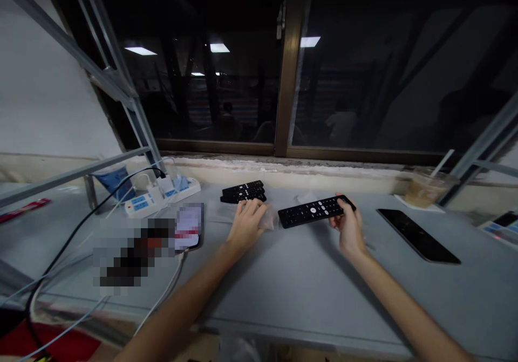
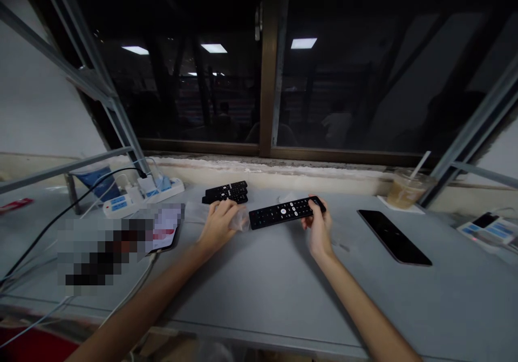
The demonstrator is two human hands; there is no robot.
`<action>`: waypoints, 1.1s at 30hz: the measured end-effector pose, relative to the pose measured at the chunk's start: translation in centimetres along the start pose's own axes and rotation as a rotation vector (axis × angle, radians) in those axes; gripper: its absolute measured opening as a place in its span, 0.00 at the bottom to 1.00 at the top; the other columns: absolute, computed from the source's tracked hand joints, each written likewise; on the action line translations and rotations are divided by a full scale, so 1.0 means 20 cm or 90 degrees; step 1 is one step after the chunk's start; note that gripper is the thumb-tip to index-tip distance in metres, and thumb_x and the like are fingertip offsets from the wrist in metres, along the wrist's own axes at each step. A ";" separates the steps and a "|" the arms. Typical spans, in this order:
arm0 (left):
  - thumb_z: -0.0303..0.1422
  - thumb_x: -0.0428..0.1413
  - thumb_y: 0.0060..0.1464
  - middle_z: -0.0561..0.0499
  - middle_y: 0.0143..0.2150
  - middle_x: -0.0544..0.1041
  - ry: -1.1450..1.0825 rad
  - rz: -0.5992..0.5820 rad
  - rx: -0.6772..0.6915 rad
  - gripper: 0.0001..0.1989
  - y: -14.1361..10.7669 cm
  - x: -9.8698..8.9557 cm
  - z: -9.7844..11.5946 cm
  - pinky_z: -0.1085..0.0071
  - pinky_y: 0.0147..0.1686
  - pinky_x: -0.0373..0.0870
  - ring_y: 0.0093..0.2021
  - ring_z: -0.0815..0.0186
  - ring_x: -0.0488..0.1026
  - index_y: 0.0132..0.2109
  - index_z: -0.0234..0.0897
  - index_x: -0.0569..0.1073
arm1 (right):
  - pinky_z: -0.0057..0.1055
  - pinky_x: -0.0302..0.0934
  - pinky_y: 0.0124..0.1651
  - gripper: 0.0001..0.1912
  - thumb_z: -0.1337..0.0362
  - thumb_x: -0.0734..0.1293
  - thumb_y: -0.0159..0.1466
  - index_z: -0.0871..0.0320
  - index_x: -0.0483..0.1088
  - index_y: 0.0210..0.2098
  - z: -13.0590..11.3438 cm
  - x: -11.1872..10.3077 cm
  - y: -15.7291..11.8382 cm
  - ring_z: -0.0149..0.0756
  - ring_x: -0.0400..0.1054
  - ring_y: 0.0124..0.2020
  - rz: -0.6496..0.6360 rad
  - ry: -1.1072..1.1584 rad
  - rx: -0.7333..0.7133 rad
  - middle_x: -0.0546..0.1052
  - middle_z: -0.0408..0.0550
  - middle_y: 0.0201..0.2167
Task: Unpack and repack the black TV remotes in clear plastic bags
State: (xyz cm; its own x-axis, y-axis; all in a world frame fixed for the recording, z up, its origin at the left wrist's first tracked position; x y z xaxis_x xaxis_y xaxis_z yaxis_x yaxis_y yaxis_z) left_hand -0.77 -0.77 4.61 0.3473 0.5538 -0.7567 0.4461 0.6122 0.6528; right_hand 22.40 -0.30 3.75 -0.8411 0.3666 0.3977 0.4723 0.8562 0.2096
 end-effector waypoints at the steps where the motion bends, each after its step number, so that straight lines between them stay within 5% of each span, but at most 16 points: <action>1: 0.27 0.52 0.51 0.49 0.41 0.69 0.007 -0.009 0.009 0.14 0.00 0.00 0.01 0.63 0.48 0.55 0.44 0.63 0.64 0.46 0.39 0.65 | 0.20 0.45 0.12 0.16 0.55 0.65 0.50 0.57 0.65 0.35 0.00 0.00 0.00 0.21 0.53 0.11 -0.007 0.000 0.004 0.59 0.32 0.15; 9: 0.35 0.56 0.46 0.47 0.44 0.67 -0.009 -0.050 0.030 0.22 -0.01 0.02 0.06 0.61 0.47 0.56 0.45 0.60 0.63 0.50 0.39 0.64 | 0.20 0.49 0.12 0.19 0.53 0.68 0.48 0.57 0.64 0.34 0.04 0.01 -0.01 0.24 0.58 0.12 -0.062 -0.099 0.037 0.64 0.35 0.14; 15: 0.40 0.55 0.47 0.48 0.41 0.70 -0.020 -0.134 0.030 0.18 -0.02 0.07 0.06 0.62 0.46 0.57 0.43 0.61 0.65 0.45 0.38 0.68 | 0.23 0.52 0.12 0.17 0.52 0.63 0.50 0.56 0.60 0.34 0.06 0.02 -0.01 0.30 0.60 0.11 -0.134 -0.147 0.089 0.67 0.37 0.11; 25: 0.40 0.55 0.48 0.50 0.38 0.74 -0.078 -0.215 -0.004 0.15 -0.04 0.13 0.06 0.67 0.39 0.62 0.39 0.62 0.70 0.41 0.37 0.65 | 0.29 0.59 0.19 0.15 0.53 0.59 0.55 0.56 0.59 0.37 0.13 0.10 -0.14 0.38 0.69 0.21 -0.464 -0.197 0.270 0.76 0.49 0.23; 33: 0.40 0.53 0.50 0.49 0.39 0.73 -0.085 -0.219 0.030 0.14 -0.04 0.12 0.09 0.67 0.40 0.61 0.40 0.62 0.70 0.40 0.36 0.65 | 0.30 0.63 0.26 0.24 0.53 0.56 0.60 0.58 0.62 0.52 0.15 0.09 -0.16 0.42 0.71 0.36 -0.659 -0.150 0.401 0.75 0.58 0.39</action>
State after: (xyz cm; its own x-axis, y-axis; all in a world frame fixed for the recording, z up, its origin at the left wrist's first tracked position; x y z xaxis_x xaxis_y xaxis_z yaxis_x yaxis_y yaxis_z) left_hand 1.13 -0.90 2.14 0.2735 0.2389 -0.9317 0.5923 0.7214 0.3589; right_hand 18.64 -1.32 1.04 -0.8012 -0.5870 0.1166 -0.5984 0.7843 -0.1636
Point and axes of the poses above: each hand's wrist, its own y-axis towards the middle knuckle, its own x-axis out of the palm, z = x × y, the point moved 4 cm from there along y, towards the middle knuckle
